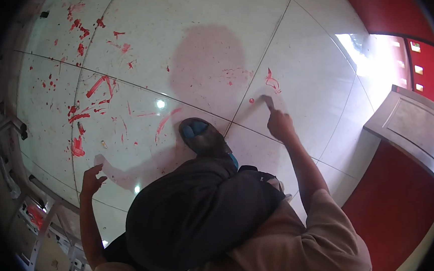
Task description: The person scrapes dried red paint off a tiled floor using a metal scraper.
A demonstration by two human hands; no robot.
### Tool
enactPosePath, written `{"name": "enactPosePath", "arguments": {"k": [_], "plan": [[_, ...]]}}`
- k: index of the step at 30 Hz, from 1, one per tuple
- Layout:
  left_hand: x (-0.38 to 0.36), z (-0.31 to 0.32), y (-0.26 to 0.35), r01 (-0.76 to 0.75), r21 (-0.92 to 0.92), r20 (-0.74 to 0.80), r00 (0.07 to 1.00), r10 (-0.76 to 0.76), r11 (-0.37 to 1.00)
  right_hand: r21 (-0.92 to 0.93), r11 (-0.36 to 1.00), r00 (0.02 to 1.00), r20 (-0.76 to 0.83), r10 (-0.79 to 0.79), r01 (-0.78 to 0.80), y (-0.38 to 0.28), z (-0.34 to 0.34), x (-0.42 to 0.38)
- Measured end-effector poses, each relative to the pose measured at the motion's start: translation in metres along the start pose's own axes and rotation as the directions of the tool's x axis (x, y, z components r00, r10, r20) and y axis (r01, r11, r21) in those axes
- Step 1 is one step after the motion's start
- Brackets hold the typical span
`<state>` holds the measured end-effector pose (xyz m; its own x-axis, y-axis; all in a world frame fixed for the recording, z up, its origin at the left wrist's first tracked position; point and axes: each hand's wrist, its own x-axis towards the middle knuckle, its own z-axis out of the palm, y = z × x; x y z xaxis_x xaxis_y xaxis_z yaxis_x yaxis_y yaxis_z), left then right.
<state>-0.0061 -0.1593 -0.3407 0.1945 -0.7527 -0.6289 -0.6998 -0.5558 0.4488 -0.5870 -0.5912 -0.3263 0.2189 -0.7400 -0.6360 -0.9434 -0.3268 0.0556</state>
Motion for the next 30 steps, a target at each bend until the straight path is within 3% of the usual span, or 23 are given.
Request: {"name": "enactPosePath", "arguments": {"k": [2, 5, 6, 8, 10, 12, 13, 14, 16, 17, 19, 20, 22, 23, 24, 25, 26, 27, 28, 29, 30], "plan": [[-0.001, -0.002, 0.007, 0.047, -0.034, 0.010, 0.999, -0.047, 0.998, 0.008, 0.999, 0.997, -0.058, -0.042, 0.042, -0.009, -0.010, -0.012], [-0.001, 0.004, 0.005, 0.063, -0.015, 0.072, 0.995, -0.062, 0.998, 0.057, 0.994, 0.990, -0.099, 0.099, -0.094, 0.020, -0.014, 0.069], [-0.002, 0.009, 0.001, 0.044, -0.012, 0.076, 0.996, -0.043, 0.999, 0.101, 0.982, 0.985, -0.048, 0.167, -0.162, 0.015, -0.025, 0.078], [-0.013, 0.009, -0.007, 0.044, -0.009, 0.064, 0.997, -0.043, 0.999, 0.022, 0.999, 0.998, -0.051, -0.031, 0.032, 0.009, -0.034, 0.053], [-0.019, 0.009, -0.009, 0.067, -0.021, 0.015, 0.998, -0.067, 0.998, -0.159, 0.979, 0.991, -0.014, -0.133, 0.129, 0.033, 0.014, 0.027], [-0.023, 0.011, -0.008, 0.105, -0.073, 0.017, 0.994, -0.104, 0.992, -0.046, 0.995, 0.995, -0.045, -0.091, 0.089, 0.015, 0.007, 0.010], [-0.025, 0.013, -0.008, 0.126, -0.072, 0.042, 0.991, -0.124, 0.989, -0.068, 0.997, 0.999, 0.009, 0.044, -0.043, 0.004, -0.009, 0.024], [-0.024, 0.015, -0.009, 0.143, -0.067, 0.071, 0.988, -0.138, 0.987, 0.013, 0.999, 0.997, -0.060, 0.046, -0.045, -0.001, -0.021, 0.039], [-0.015, 0.016, -0.025, 0.046, 0.016, 0.090, 0.995, -0.047, 0.999, 0.049, 0.995, 0.997, -0.008, 0.082, -0.081, 0.002, -0.016, 0.056], [-0.015, 0.016, -0.033, 0.002, 0.051, 0.101, 0.995, -0.007, 0.999, 0.011, 0.998, 0.998, 0.012, 0.055, -0.055, 0.006, -0.010, 0.046], [0.002, -0.001, -0.033, 0.075, 0.023, 0.096, 0.992, -0.077, 0.997, -0.078, 0.997, 1.000, 0.029, -0.009, 0.011, -0.001, -0.017, 0.018], [0.015, -0.012, -0.031, 0.108, 0.005, 0.106, 0.988, -0.108, 0.994, -0.029, 0.983, 0.964, -0.193, -0.185, 0.183, 0.009, 0.004, 0.011], [0.066, -0.048, -0.008, 0.195, 0.148, 0.173, 0.960, -0.219, 0.970, -0.002, 1.000, 1.000, -0.014, 0.012, -0.012, -0.001, -0.013, 0.027], [0.091, -0.063, 0.008, -0.029, 0.358, 0.021, 1.000, 0.023, 0.933, 0.008, 1.000, 0.997, -0.079, 0.001, 0.000, -0.002, -0.021, 0.048], [0.134, -0.062, -0.011, -0.015, 0.238, -0.056, 0.998, 0.029, 0.971, 0.017, 1.000, 0.990, -0.142, -0.008, 0.011, -0.002, -0.028, 0.067], [0.162, -0.086, 0.049, -0.025, 0.254, -0.095, 0.994, 0.051, 0.967, 0.017, 1.000, 0.990, -0.140, 0.011, -0.009, -0.015, -0.044, 0.072], [0.180, -0.102, 0.081, -0.033, 0.131, -0.126, 0.991, 0.049, 0.991, 0.021, 1.000, 0.990, -0.138, 0.021, -0.018, -0.032, -0.066, 0.072], [0.210, -0.111, 0.101, -0.086, 0.211, -0.087, 0.991, 0.106, 0.974, 0.054, 0.996, 0.995, -0.069, 0.078, -0.074, -0.040, -0.081, 0.068], [0.236, -0.110, 0.120, -0.271, 0.269, -0.261, 0.903, 0.341, 0.924, 0.089, 0.988, 0.992, -0.001, 0.128, -0.127, -0.046, -0.089, 0.067], [0.239, -0.117, 0.167, -0.187, 0.042, -0.223, 0.956, 0.192, 0.981, 0.008, 0.999, 0.999, -0.009, 0.051, -0.051, -0.036, -0.085, 0.073], [0.249, -0.116, 0.194, -0.215, -0.029, -0.225, 0.953, 0.203, 0.976, -0.043, 0.999, 0.998, 0.065, 0.026, -0.023, -0.029, -0.084, 0.077]]}}
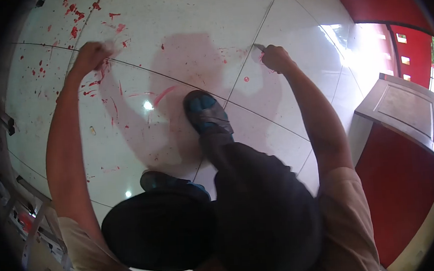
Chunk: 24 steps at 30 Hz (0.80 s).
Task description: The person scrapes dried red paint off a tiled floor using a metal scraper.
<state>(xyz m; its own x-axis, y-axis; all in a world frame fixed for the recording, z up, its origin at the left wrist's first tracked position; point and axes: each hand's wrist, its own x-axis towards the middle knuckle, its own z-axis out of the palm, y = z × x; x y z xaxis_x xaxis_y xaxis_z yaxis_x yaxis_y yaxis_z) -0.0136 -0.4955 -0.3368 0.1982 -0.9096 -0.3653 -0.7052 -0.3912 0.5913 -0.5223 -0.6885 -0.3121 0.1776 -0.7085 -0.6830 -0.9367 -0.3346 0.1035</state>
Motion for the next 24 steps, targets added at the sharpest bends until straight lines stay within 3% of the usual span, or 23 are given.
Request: {"name": "enactPosePath", "arguments": {"k": [2, 4, 6, 8, 9, 10, 11, 12, 13, 14, 15, 16, 17, 18, 20, 21, 22, 23, 24], "plan": [[0.029, 0.009, 0.040, -0.024, -0.102, 0.111, 0.993, 0.035, 0.995, 0.175, 0.983, 0.997, 0.061, 0.045, -0.055, -0.004, -0.012, -0.025], [0.056, 0.016, 0.064, -0.330, 0.040, 0.136, 0.937, 0.322, 0.943, 0.300, 0.952, 0.997, -0.033, 0.066, -0.053, -0.017, -0.029, -0.069], [0.069, 0.028, 0.086, -0.508, 0.124, 0.021, 0.860, 0.509, 0.853, 0.483, 0.874, 0.993, -0.060, 0.098, -0.057, -0.011, -0.020, -0.099], [0.050, 0.040, 0.140, -0.151, -0.167, 0.206, 0.961, 0.185, 0.974, 0.696, 0.717, 0.993, -0.044, 0.111, -0.049, 0.014, -0.008, -0.120], [0.050, 0.059, 0.158, -0.128, -0.098, 0.334, 0.930, 0.154, 0.987, 0.739, 0.670, 0.990, -0.039, 0.136, -0.063, 0.025, 0.003, -0.122], [0.042, 0.086, 0.184, -0.087, -0.062, 0.310, 0.945, 0.102, 0.994, 0.776, 0.628, 0.988, -0.040, 0.148, -0.062, 0.033, 0.015, -0.124], [0.034, 0.120, 0.204, 0.035, -0.199, 0.311, 0.950, 0.029, 0.979, 0.836, 0.547, 0.992, -0.041, 0.118, -0.031, 0.035, 0.020, -0.132], [0.030, 0.164, 0.223, 0.148, -0.382, 0.425, 0.905, 0.031, 0.912, 0.885, 0.466, 0.996, -0.030, 0.082, -0.012, 0.038, 0.028, -0.141], [0.019, 0.201, 0.248, 0.362, -0.461, 0.636, 0.772, 0.017, 0.811, 0.907, 0.418, 0.996, -0.078, 0.052, 0.049, 0.048, 0.043, -0.143], [0.008, 0.240, 0.272, 0.579, -0.426, 0.807, 0.591, 0.001, 0.695, 0.923, 0.369, 0.992, -0.122, 0.019, 0.106, 0.054, 0.058, -0.142], [-0.003, 0.271, 0.285, 0.608, -0.474, 0.853, 0.496, 0.161, 0.637, 0.920, 0.377, 0.992, -0.122, 0.021, 0.105, 0.054, 0.068, -0.148], [-0.023, 0.272, 0.315, 0.698, -0.476, 0.867, 0.476, 0.149, 0.535, 0.918, 0.380, 0.990, -0.136, 0.041, 0.110, 0.054, 0.073, -0.147], [-0.042, 0.267, 0.337, 0.705, -0.541, 0.827, 0.545, 0.139, 0.459, 0.910, 0.399, 0.993, -0.119, -0.002, 0.110, 0.054, 0.072, -0.148], [-0.043, 0.295, 0.346, 0.759, -0.588, 0.805, 0.582, 0.114, 0.278, 0.905, 0.418, 0.996, -0.080, -0.026, 0.084, 0.058, 0.077, -0.156], [-0.038, 0.347, 0.363, 0.727, -0.681, 0.729, 0.684, -0.015, 0.082, 0.815, 0.541, 0.959, -0.277, 0.054, 0.205, 0.055, 0.093, -0.149], [-0.038, 0.355, 0.371, 0.736, -0.677, 0.733, 0.671, -0.115, -0.023, 0.876, 0.428, 0.967, -0.255, 0.017, 0.224, 0.050, 0.080, -0.157], [-0.036, 0.367, 0.375, 0.752, -0.659, 0.748, 0.650, -0.137, -0.031, 0.855, 0.498, 0.979, -0.199, 0.053, 0.147, 0.055, 0.077, -0.156], [-0.032, 0.382, 0.377, 0.746, -0.658, 0.753, 0.653, -0.084, -0.098, 0.890, 0.429, 0.978, -0.200, 0.058, 0.156, 0.066, 0.087, -0.149], [-0.026, 0.397, 0.377, 0.736, -0.657, 0.749, 0.661, -0.036, -0.163, 0.827, 0.556, 0.978, -0.177, 0.115, 0.085, 0.081, 0.105, -0.138]]}}
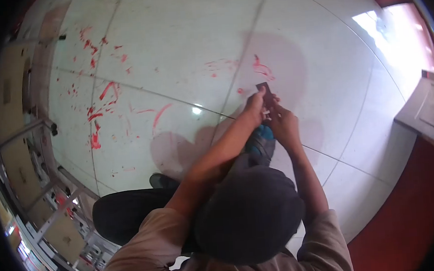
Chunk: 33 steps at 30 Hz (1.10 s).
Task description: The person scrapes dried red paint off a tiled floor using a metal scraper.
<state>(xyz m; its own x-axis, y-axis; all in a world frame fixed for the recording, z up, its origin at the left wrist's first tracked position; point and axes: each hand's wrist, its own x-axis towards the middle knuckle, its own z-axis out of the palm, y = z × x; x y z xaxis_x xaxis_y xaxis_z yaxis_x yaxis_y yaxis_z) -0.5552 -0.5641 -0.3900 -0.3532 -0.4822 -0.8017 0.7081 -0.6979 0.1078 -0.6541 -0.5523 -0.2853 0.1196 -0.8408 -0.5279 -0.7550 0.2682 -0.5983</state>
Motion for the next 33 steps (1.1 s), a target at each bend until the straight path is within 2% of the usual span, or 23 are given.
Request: {"name": "enactPosePath", "arguments": {"k": [3, 6, 8, 9, 12, 16, 18, 20, 21, 24, 27, 29, 30, 31, 33], "plan": [[0.040, 0.007, -0.018, -0.090, -0.282, 0.046, 0.993, 0.107, 0.955, -0.055, 0.997, 0.999, -0.014, -0.047, 0.046, 0.031, -0.005, 0.015], [0.047, 0.017, -0.010, -0.157, -0.219, -0.002, 0.987, 0.161, 0.963, -0.042, 0.994, 0.995, -0.020, -0.100, 0.099, 0.036, -0.004, 0.047], [0.034, 0.034, 0.011, -0.201, -0.295, -0.006, 0.978, 0.209, 0.934, -0.080, 0.979, 0.979, -0.067, -0.195, 0.189, 0.022, -0.003, 0.061], [0.045, 0.030, 0.016, -0.170, -0.376, -0.037, 0.985, 0.169, 0.911, 0.045, 0.999, 1.000, 0.013, -0.010, 0.009, -0.006, -0.016, 0.055], [0.056, 0.024, 0.007, -0.091, -0.517, -0.089, 0.995, 0.052, 0.851, -0.072, 0.997, 0.999, 0.049, -0.023, 0.027, -0.007, -0.015, 0.054], [0.051, 0.036, 0.048, -0.258, -0.337, -0.103, 0.966, 0.237, 0.906, -0.049, 0.999, 0.999, 0.033, -0.017, 0.018, -0.019, -0.010, 0.085], [0.046, 0.048, 0.062, -0.253, -0.356, -0.172, 0.964, 0.204, 0.900, -0.011, 1.000, 1.000, 0.023, -0.020, 0.020, -0.028, -0.016, 0.097], [0.044, 0.046, 0.055, -0.238, -0.428, -0.195, 0.966, 0.168, 0.872, -0.024, 0.999, 0.992, 0.122, 0.030, -0.027, -0.036, -0.021, 0.093], [0.038, 0.047, 0.059, -0.200, -0.423, -0.237, 0.966, 0.105, 0.884, -0.029, 0.998, 0.982, 0.178, 0.058, -0.054, -0.039, -0.022, 0.092], [0.054, 0.037, 0.068, -0.263, -0.357, -0.131, 0.964, 0.231, 0.896, 0.001, 0.984, 0.964, 0.202, 0.174, -0.178, -0.045, -0.022, 0.105], [0.049, 0.043, 0.070, -0.226, -0.356, -0.177, 0.969, 0.172, 0.907, 0.101, 0.983, 0.972, 0.194, 0.130, -0.152, -0.047, -0.025, 0.102], [0.047, 0.045, 0.056, -0.208, -0.398, -0.205, 0.969, 0.134, 0.893, 0.139, 0.976, 0.975, 0.171, 0.144, -0.169, -0.036, -0.023, 0.092], [0.053, 0.041, 0.052, -0.209, -0.416, -0.223, 0.967, 0.123, 0.885, 0.118, 0.964, 0.953, 0.221, 0.207, -0.237, -0.042, -0.025, 0.093], [0.061, 0.034, 0.054, -0.286, -0.268, -0.161, 0.955, 0.249, 0.920, 0.091, 0.949, 0.924, 0.270, 0.269, -0.303, -0.048, -0.028, 0.095], [0.069, 0.038, 0.071, -0.237, -0.320, -0.210, 0.962, 0.175, 0.917, 0.219, 0.938, 0.952, 0.208, 0.224, -0.268, -0.049, -0.022, 0.107]]}}
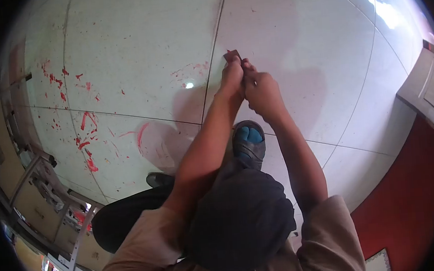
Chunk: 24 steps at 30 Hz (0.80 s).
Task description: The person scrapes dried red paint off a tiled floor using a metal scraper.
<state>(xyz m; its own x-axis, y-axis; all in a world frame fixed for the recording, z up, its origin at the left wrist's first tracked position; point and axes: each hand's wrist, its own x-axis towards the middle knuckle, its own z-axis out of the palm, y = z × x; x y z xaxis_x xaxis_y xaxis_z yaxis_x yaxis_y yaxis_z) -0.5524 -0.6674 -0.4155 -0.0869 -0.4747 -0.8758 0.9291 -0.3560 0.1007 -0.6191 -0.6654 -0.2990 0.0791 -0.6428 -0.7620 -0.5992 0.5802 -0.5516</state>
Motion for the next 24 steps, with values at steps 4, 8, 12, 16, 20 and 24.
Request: {"name": "enactPosePath", "arguments": {"k": [4, 8, 12, 16, 20, 24], "plan": [[-0.018, -0.004, -0.010, 0.066, 0.017, 0.026, 0.997, -0.066, 0.998, -0.158, 0.984, 0.991, -0.087, -0.102, 0.088, 0.023, 0.006, -0.005], [-0.011, -0.007, -0.008, 0.059, 0.047, 0.039, 0.997, -0.060, 0.997, -0.085, 0.996, 0.996, -0.078, -0.035, 0.028, 0.020, 0.005, -0.007], [-0.012, 0.010, -0.004, 0.110, 0.034, 0.003, 0.994, -0.110, 0.993, -0.069, 0.997, 0.992, -0.117, -0.051, 0.043, 0.018, 0.004, 0.000], [0.003, -0.005, -0.012, 0.087, 0.053, 0.064, 0.994, -0.090, 0.995, -0.054, 0.992, 0.993, -0.040, 0.111, -0.113, 0.000, -0.001, -0.011], [0.006, 0.026, 0.016, 0.043, 0.111, 0.071, 0.996, -0.051, 0.993, -0.034, 0.999, 0.996, -0.087, -0.025, 0.022, -0.012, -0.002, 0.008], [-0.015, -0.004, -0.021, 0.151, 0.005, -0.122, 0.981, -0.150, 0.988, -0.127, 0.978, 0.977, -0.114, -0.183, 0.169, 0.007, 0.007, -0.017]]}}
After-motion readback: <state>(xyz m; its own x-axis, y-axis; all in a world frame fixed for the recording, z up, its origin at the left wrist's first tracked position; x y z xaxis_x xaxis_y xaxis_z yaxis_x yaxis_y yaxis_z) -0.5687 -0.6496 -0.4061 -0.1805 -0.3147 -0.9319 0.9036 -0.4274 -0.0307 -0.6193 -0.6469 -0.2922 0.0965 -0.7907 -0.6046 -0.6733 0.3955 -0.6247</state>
